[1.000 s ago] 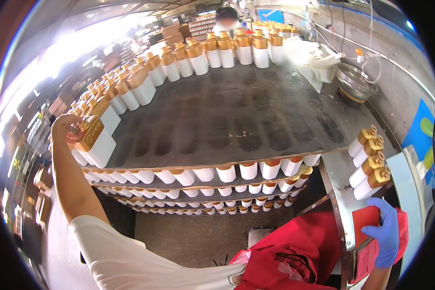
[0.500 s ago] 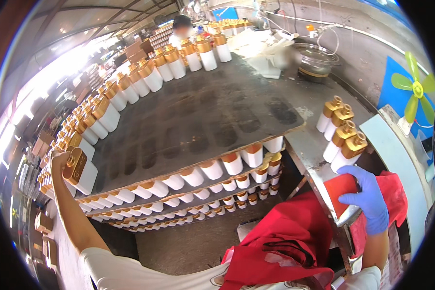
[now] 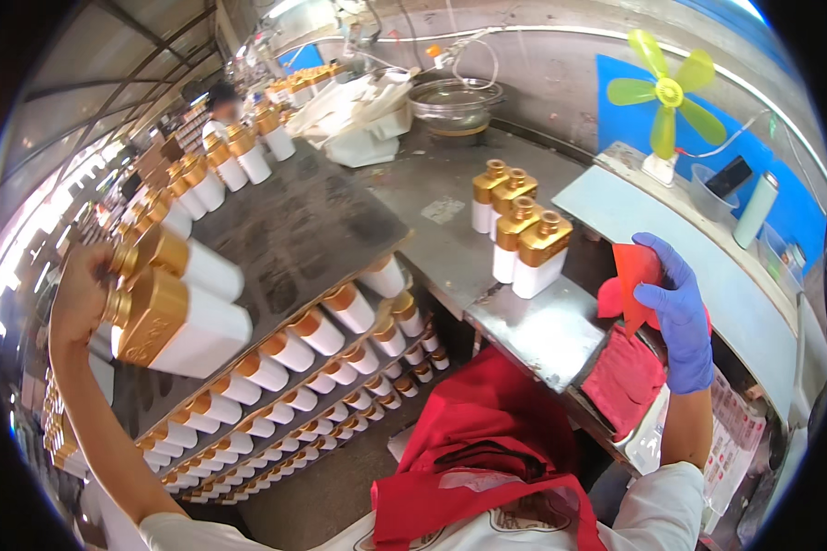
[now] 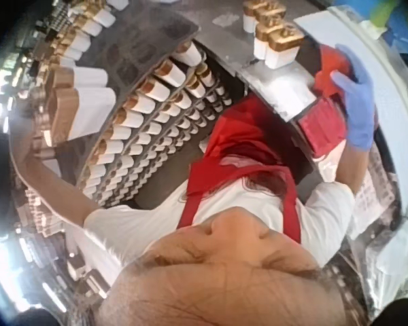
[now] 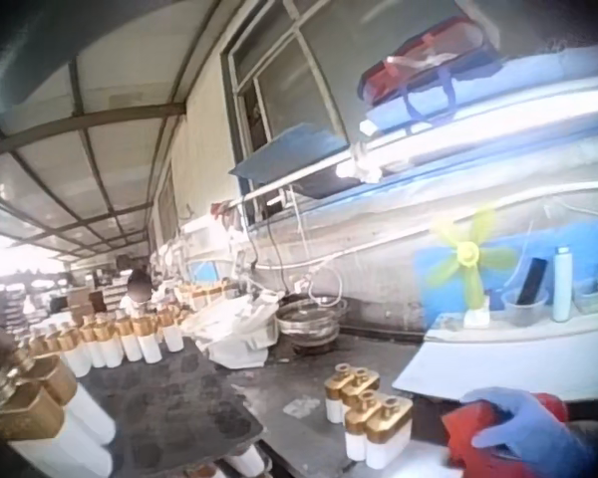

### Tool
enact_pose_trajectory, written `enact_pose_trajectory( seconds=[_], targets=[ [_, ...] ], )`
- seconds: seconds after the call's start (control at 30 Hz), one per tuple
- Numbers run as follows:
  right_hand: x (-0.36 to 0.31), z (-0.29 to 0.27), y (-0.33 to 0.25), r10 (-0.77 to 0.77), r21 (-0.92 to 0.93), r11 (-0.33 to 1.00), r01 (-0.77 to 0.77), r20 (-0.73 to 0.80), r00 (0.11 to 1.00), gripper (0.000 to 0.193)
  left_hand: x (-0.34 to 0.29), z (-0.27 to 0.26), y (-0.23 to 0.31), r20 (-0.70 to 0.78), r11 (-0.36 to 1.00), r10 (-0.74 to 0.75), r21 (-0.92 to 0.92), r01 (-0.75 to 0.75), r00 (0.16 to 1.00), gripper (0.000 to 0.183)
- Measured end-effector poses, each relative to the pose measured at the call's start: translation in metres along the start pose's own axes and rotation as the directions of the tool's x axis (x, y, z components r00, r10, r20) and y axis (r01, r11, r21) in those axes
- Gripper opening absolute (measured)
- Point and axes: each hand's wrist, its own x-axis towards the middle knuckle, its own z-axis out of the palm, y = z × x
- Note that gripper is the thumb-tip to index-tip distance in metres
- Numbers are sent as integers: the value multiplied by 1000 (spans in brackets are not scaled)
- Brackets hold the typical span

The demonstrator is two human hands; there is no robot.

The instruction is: The person picks up gold and white bottles from a rack and applies labels to them. They peel a label from a sheet, place it on the bottle, and smooth it down with their gloved hands. The person then places the labeled bottle on a nearby table.

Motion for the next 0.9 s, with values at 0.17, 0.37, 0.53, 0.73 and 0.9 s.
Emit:
enact_pose_trajectory(
  seconds=[0.17, 0.37, 0.53, 0.73, 0.9],
  targets=[
    [-37, -43, 8, -11, 15, 1000, 13, -117, 993, 64, 31, 130, 117, 453, 956, 290, -108, -271, 843, 50],
    [-83, -84, 4, 70, 45, 997, -59, -314, 947, 68, 23, 315, 201, 745, 896, 413, -231, -378, 524, 42],
    [-107, -123, 10, 152, 127, 985, -113, -360, 921, 66, 3, 444, 222, 840, 833, 393, -152, -531, 375, 25],
    [-119, -158, 15, 278, 194, 956, -220, -366, 888, 61, -1, 508, 254, 879, 795, 290, -2, -607, 378, 34],
    [-127, -178, 17, 366, 221, 928, -301, -374, 852, 59, -1, 507, 271, 868, 715, 252, 131, -687, 427, 36]
  ],
)
